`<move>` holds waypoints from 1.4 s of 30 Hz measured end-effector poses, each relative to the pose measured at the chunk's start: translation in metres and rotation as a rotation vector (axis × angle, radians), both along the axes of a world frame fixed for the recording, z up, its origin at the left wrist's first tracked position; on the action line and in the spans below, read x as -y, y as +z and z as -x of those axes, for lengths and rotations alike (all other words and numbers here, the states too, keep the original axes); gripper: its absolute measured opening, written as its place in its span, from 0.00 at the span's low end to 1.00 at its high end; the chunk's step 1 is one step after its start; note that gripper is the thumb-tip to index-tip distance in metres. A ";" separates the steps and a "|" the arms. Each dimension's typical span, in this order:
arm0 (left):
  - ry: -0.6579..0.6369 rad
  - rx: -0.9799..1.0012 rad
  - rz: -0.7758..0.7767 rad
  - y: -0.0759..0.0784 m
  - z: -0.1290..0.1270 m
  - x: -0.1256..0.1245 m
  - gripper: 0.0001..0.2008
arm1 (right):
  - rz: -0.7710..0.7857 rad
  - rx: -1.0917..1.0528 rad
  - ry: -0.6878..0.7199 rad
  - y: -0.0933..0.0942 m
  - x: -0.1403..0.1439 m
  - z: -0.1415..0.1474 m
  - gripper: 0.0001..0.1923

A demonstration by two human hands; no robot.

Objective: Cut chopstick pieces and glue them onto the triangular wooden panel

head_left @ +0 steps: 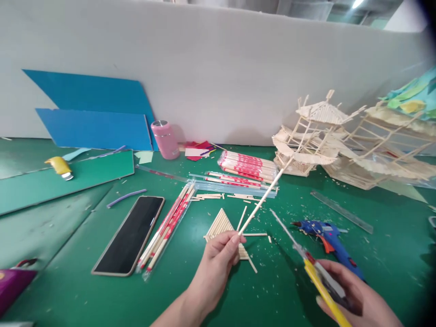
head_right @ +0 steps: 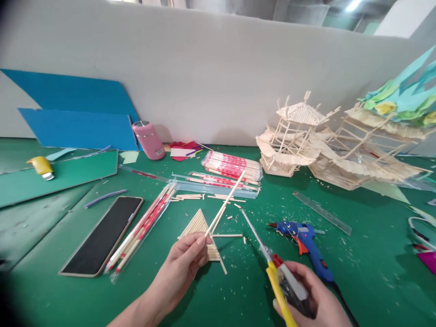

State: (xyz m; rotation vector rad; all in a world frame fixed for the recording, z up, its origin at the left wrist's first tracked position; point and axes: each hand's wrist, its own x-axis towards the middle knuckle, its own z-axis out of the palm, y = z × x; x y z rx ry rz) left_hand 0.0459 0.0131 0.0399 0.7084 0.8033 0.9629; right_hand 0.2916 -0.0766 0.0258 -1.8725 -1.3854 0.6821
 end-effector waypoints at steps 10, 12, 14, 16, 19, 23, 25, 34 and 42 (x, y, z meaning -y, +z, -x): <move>-0.159 0.122 -0.044 0.006 0.003 0.007 0.06 | -0.048 -0.218 0.105 0.004 -0.021 0.078 0.22; -0.224 0.181 -0.011 0.008 0.001 0.010 0.06 | -0.154 -0.013 0.141 0.003 -0.024 0.085 0.23; -0.221 0.232 0.050 0.010 -0.002 0.012 0.07 | -0.234 0.128 0.222 0.005 -0.026 0.088 0.22; -0.165 0.263 0.112 0.011 -0.005 0.013 0.07 | -0.278 0.187 0.289 0.008 -0.027 0.090 0.20; -0.087 0.255 0.148 0.011 -0.007 0.012 0.07 | -0.356 0.282 0.281 0.010 -0.029 0.088 0.17; -0.045 0.206 0.114 0.009 -0.007 0.012 0.06 | -0.409 0.446 0.189 0.011 -0.033 0.084 0.14; -0.050 0.188 0.078 0.009 -0.006 0.013 0.07 | -0.303 0.497 0.237 0.012 -0.034 0.083 0.11; -0.116 0.136 0.015 0.012 -0.003 0.013 0.07 | -0.141 0.401 0.350 0.018 -0.036 0.073 0.09; -0.173 0.159 0.036 0.012 0.003 0.010 0.08 | 0.133 0.009 0.443 0.027 -0.038 0.064 0.11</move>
